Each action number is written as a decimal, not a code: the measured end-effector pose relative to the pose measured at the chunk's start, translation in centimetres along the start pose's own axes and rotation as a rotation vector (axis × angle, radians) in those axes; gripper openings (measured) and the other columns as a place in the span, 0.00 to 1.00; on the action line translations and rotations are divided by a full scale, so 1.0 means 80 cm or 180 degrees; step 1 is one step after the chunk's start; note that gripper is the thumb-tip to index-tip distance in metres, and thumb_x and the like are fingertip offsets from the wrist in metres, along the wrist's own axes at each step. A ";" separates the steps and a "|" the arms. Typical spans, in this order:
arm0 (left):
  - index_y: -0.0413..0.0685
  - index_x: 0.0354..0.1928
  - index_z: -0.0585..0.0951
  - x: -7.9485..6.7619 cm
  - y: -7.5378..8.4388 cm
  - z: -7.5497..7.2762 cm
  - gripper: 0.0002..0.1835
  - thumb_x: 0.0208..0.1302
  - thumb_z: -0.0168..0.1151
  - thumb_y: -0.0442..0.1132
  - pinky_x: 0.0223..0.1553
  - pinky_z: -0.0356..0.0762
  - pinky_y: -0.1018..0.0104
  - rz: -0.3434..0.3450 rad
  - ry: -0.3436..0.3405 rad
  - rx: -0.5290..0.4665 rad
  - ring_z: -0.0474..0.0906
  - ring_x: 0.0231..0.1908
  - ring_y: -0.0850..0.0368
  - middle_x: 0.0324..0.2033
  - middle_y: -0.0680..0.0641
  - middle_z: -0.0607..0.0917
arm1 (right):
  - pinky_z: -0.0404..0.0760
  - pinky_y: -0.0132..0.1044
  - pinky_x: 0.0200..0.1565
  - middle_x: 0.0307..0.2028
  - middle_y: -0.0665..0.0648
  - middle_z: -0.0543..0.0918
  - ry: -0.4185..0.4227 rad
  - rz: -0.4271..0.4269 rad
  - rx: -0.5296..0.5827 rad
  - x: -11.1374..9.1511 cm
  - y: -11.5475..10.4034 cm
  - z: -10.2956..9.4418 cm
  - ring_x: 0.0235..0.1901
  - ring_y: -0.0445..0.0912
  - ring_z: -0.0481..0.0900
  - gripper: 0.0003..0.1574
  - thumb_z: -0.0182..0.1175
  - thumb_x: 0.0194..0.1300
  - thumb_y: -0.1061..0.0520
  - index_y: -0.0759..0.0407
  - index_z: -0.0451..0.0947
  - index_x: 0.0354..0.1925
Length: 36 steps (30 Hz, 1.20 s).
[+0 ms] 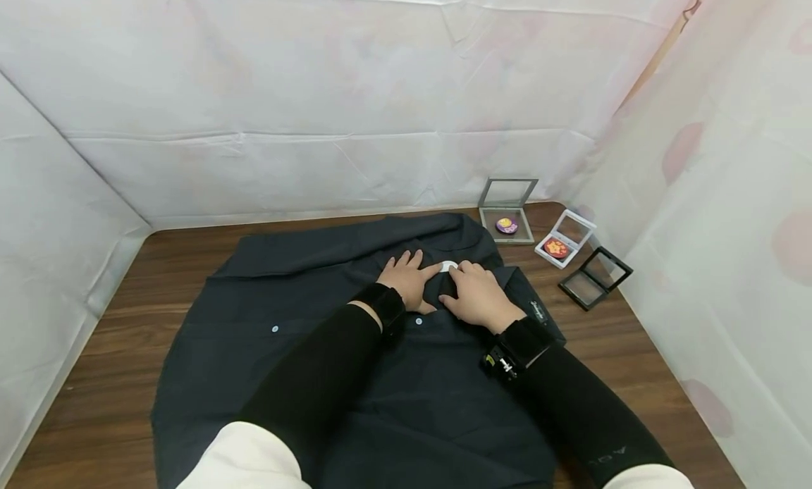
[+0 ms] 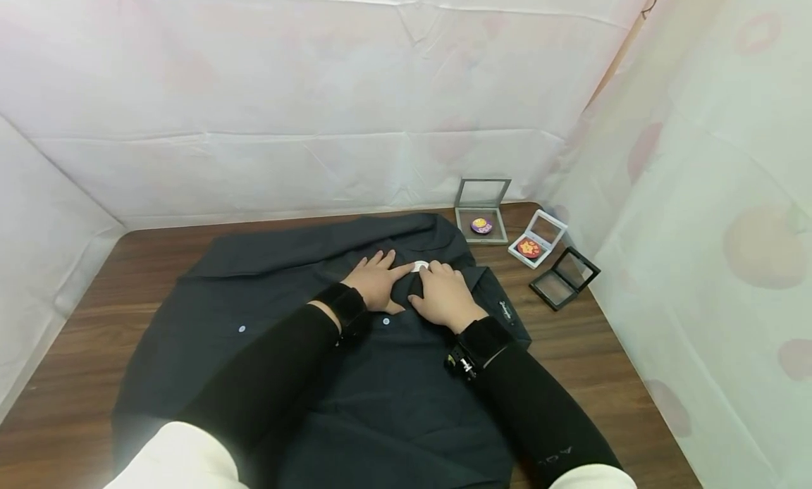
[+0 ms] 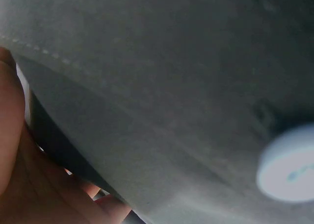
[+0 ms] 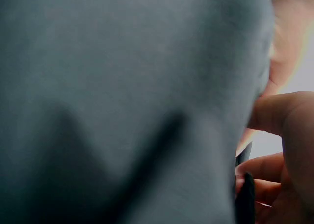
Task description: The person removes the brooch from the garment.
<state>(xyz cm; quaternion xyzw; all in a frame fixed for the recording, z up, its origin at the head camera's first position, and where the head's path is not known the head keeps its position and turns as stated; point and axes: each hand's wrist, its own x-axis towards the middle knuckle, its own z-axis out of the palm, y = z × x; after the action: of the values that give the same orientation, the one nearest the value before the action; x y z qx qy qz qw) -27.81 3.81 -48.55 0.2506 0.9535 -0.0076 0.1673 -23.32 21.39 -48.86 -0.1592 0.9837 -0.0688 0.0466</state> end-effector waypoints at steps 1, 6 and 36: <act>0.77 0.82 0.49 -0.001 0.000 0.000 0.52 0.62 0.66 0.70 0.76 0.48 0.43 0.0003 -0.0006 -0.0006 0.43 0.80 0.43 0.82 0.45 0.47 | 0.69 0.59 0.63 0.62 0.65 0.74 -0.0015 0.0011 0.0022 0.000 0.000 0.000 0.63 0.61 0.71 0.42 0.62 0.74 0.39 0.65 0.71 0.72; 0.74 0.83 0.50 -0.007 0.001 -0.003 0.52 0.62 0.67 0.69 0.76 0.48 0.43 0.0066 -0.0016 -0.0057 0.43 0.80 0.42 0.82 0.43 0.47 | 0.71 0.56 0.58 0.56 0.62 0.75 -0.0092 -0.0017 -0.0102 -0.001 0.001 0.002 0.56 0.57 0.73 0.40 0.63 0.73 0.39 0.64 0.73 0.71; 0.75 0.82 0.51 -0.022 0.004 -0.018 0.50 0.64 0.66 0.68 0.76 0.47 0.43 0.0028 -0.0050 -0.0086 0.43 0.80 0.42 0.82 0.43 0.48 | 0.73 0.49 0.48 0.58 0.60 0.72 -0.0674 -0.0333 -0.0113 0.010 0.016 -0.031 0.48 0.52 0.71 0.41 0.60 0.75 0.39 0.58 0.67 0.76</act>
<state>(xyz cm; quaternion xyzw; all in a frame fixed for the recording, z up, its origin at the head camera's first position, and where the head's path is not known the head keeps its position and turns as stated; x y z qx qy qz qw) -26.65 3.42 -46.58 0.2525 0.9510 0.0040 0.1781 -24.77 22.65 -46.66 -0.2176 0.9647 -0.0365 0.1438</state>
